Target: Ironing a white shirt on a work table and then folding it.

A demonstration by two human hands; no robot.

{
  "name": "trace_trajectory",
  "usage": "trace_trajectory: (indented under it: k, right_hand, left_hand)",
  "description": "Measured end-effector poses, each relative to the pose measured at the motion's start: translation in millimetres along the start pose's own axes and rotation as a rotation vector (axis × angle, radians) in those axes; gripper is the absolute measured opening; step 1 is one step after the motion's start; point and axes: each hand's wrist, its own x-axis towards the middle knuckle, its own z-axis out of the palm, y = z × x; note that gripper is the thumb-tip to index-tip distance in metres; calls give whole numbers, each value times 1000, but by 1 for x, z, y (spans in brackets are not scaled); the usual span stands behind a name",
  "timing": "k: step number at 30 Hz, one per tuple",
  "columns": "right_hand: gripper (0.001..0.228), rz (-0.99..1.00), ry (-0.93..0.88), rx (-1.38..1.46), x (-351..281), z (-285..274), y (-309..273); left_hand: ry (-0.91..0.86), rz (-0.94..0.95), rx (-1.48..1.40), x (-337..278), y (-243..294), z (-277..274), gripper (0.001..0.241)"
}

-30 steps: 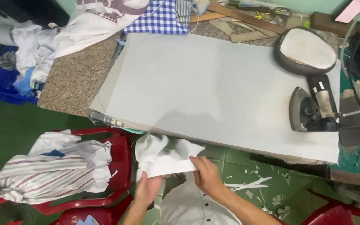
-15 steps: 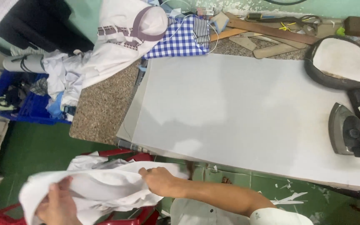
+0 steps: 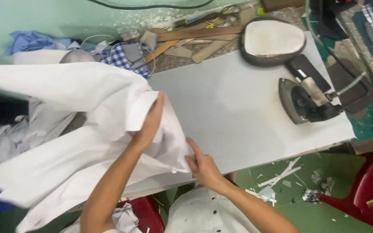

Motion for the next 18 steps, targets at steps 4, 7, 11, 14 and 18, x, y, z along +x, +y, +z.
trace_trajectory:
  k: [4, 7, 11, 14, 18]
  right_hand:
    - [41, 141, 188, -26, 33, -31, 144]
    - [36, 223, 287, -85, 52, -39, 201]
    - [35, 245, 308, -75, 45, -49, 174]
    - [35, 264, 323, -87, 46, -46, 174]
    - [34, 265, 307, -94, 54, -44, 196]
  left_hand:
    - [-220, -164, -405, -20, 34, 145, 29]
    - [-172, -206, -263, -68, -5, 294, 45]
    - [-93, -274, -421, -74, 10, 275, 36]
    - [-656, -608, -423, -74, 20, 229, 73]
    - [-1084, 141, 155, -88, 6, 243, 88]
